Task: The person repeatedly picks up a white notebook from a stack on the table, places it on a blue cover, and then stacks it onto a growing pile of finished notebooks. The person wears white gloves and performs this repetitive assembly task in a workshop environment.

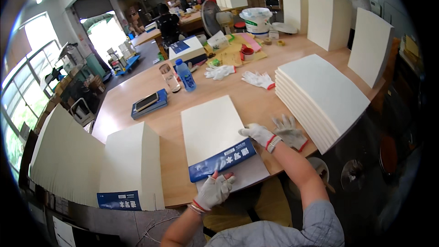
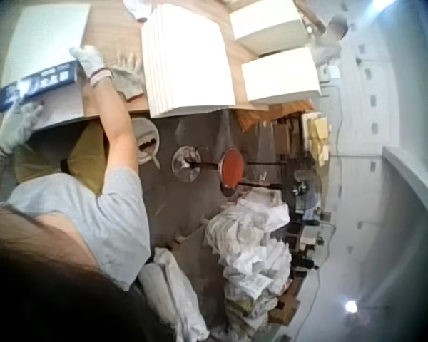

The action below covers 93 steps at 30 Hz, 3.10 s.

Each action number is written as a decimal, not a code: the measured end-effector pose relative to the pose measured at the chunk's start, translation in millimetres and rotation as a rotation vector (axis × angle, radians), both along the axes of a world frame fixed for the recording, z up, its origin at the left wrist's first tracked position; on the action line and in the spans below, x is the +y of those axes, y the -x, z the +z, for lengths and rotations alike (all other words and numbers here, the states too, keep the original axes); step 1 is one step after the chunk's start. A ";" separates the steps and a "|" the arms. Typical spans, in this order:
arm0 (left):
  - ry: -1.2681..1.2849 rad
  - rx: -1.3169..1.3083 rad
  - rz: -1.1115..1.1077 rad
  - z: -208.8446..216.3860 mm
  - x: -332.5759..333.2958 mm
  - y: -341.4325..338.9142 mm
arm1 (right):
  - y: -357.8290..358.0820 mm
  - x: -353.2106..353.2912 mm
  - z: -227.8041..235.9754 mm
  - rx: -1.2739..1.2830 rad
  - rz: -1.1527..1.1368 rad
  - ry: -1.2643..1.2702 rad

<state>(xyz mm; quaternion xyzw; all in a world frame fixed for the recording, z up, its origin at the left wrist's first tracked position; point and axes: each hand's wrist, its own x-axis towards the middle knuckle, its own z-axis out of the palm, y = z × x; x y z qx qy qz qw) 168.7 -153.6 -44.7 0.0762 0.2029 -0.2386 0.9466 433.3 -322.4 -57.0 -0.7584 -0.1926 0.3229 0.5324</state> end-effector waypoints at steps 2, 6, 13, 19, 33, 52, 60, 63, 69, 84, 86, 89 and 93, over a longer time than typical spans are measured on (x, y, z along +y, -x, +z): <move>0.015 0.139 0.176 -11.7 -0.1 -8.6 | -1.1 -3.3 -1.4 0.415 0.069 -0.280; -0.407 0.311 0.356 11.5 -4.0 -23.2 | -12.0 6.7 -6.8 0.437 -0.111 -0.370; -1.148 -0.017 0.502 64.8 24.1 32.0 | 35.7 48.1 28.9 0.228 -0.040 -0.816; -1.809 -0.247 1.099 89.7 84.4 139.6 | 112.6 145.8 79.5 0.001 0.192 -0.689; -2.230 0.670 1.476 18.4 221.2 200.3 | 204.1 296.8 115.9 -0.667 0.532 0.123; -1.649 -1.098 0.149 107.6 -46.7 -39.9 | 162.3 -148.7 89.5 -1.006 -0.231 0.188; -0.083 -0.342 -0.324 119.1 -224.8 -210.7 | 168.2 -205.4 109.8 -1.112 -0.567 0.693; -0.107 -0.206 -0.431 124.5 -261.4 -208.8 | 166.5 -215.7 90.0 -1.146 -0.527 0.844; 0.253 -0.212 -0.505 91.9 -267.0 -232.6 | 162.2 -217.6 91.6 -1.090 -0.472 0.856; -0.301 -0.294 0.013 123.0 -302.4 -286.8 | 163.5 -225.3 97.7 -1.241 -0.542 0.640; -0.268 -0.330 0.062 131.0 -267.3 -282.3 | 157.9 -223.3 104.4 -1.321 -0.540 0.385; -0.366 -0.384 0.041 143.2 -200.7 -262.9 | 148.1 -220.5 88.2 -1.130 -0.556 -0.271; -0.509 -0.233 -0.035 150.5 -102.2 -202.1 | 113.7 -205.7 56.1 -0.507 -0.622 -0.755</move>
